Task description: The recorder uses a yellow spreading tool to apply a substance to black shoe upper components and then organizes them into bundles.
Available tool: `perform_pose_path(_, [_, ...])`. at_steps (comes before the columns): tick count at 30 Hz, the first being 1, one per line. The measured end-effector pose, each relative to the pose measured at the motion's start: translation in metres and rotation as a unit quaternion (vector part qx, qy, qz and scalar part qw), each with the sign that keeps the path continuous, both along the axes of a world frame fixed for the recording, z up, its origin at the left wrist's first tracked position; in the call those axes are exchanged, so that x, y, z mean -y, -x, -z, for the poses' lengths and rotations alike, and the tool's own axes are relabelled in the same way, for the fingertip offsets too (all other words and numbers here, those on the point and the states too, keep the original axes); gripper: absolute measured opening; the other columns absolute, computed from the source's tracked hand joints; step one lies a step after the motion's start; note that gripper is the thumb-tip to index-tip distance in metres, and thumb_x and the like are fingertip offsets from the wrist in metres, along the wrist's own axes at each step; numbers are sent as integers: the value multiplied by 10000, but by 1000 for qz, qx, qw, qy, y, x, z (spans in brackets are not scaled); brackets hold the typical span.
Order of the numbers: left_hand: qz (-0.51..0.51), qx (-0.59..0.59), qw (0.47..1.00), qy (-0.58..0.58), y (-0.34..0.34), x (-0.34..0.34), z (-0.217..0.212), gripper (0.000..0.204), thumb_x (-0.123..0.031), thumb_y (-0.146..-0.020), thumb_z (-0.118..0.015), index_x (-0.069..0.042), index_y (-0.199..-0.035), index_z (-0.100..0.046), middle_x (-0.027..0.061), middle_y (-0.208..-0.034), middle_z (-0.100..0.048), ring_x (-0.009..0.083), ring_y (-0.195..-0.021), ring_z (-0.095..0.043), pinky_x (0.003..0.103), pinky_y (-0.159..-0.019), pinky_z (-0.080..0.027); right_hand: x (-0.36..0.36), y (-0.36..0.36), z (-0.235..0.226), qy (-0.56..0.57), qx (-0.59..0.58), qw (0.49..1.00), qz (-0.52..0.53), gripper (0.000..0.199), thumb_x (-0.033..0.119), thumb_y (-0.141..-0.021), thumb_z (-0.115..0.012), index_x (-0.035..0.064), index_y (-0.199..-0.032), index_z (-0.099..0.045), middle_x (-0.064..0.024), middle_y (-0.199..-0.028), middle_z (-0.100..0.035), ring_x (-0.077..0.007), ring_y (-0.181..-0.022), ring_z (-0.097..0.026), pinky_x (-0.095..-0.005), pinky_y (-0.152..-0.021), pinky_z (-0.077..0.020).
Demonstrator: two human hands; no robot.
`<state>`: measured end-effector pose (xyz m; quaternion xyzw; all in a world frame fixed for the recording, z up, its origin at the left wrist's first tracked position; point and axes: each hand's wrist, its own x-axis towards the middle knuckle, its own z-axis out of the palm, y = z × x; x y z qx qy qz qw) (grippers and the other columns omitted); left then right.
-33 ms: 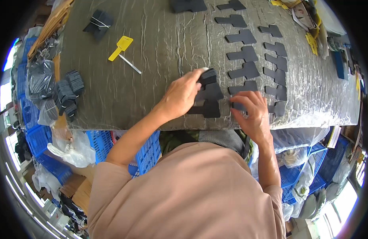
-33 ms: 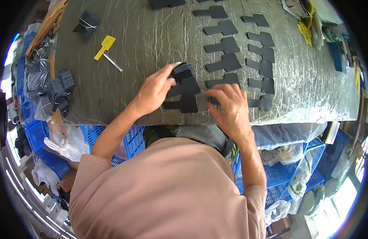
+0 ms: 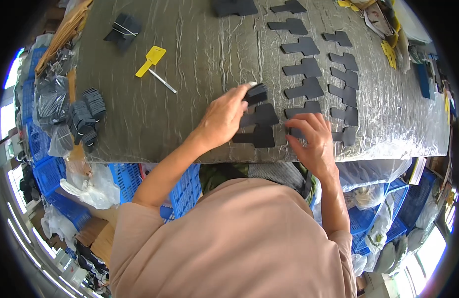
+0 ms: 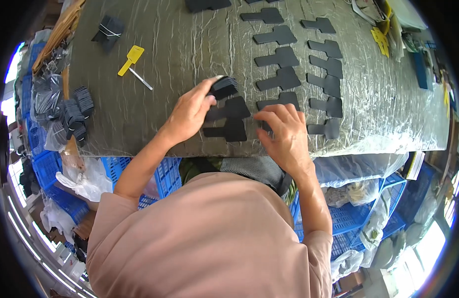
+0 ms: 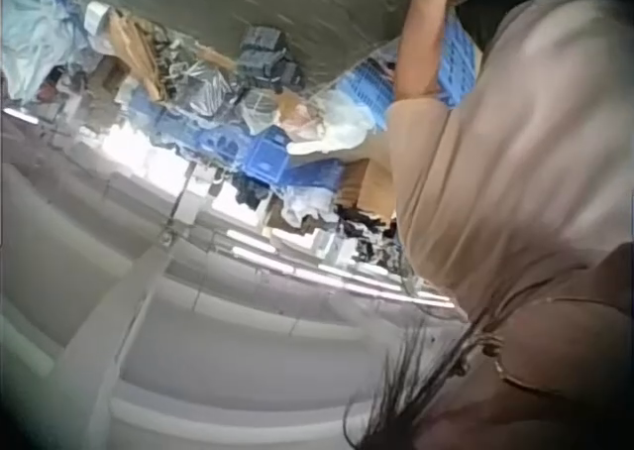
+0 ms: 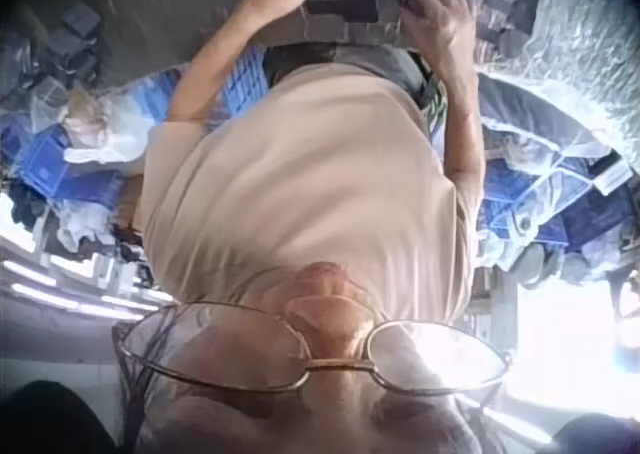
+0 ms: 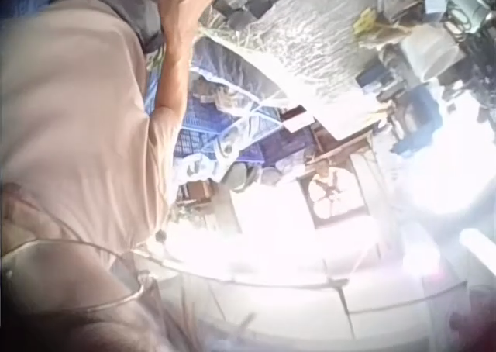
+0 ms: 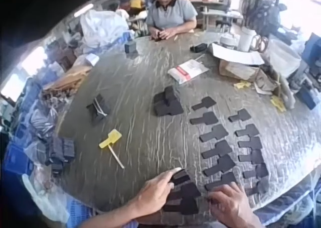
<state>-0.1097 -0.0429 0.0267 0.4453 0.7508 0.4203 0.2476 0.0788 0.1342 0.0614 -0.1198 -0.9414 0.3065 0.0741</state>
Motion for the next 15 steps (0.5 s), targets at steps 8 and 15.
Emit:
perform_pose_path(8, [-79,236,968,15,37,12,3,403,-65,-1033,-482,-24,-1434,-477,49,-1064,-667,84,-864,-610,255,-772,-535,-3,42,6,-51,19,994,-97,472,47,-704,-790,125,-1159,-691,-8,-1177,-618,-227,-1057,-555,-377,-882,-419])
perform_pose_path(15, [-103,293,951,-14,37,3,6,456,15,-976,-552,27,-1423,-461,72,-1104,-652,101,-864,-630,275,-733,-578,-10,54,6,-45,51,988,-139,516,69,-700,-818,127,-1194,-679,-13,-1235,-623,-233,-1069,-559,-390,-890,-413])
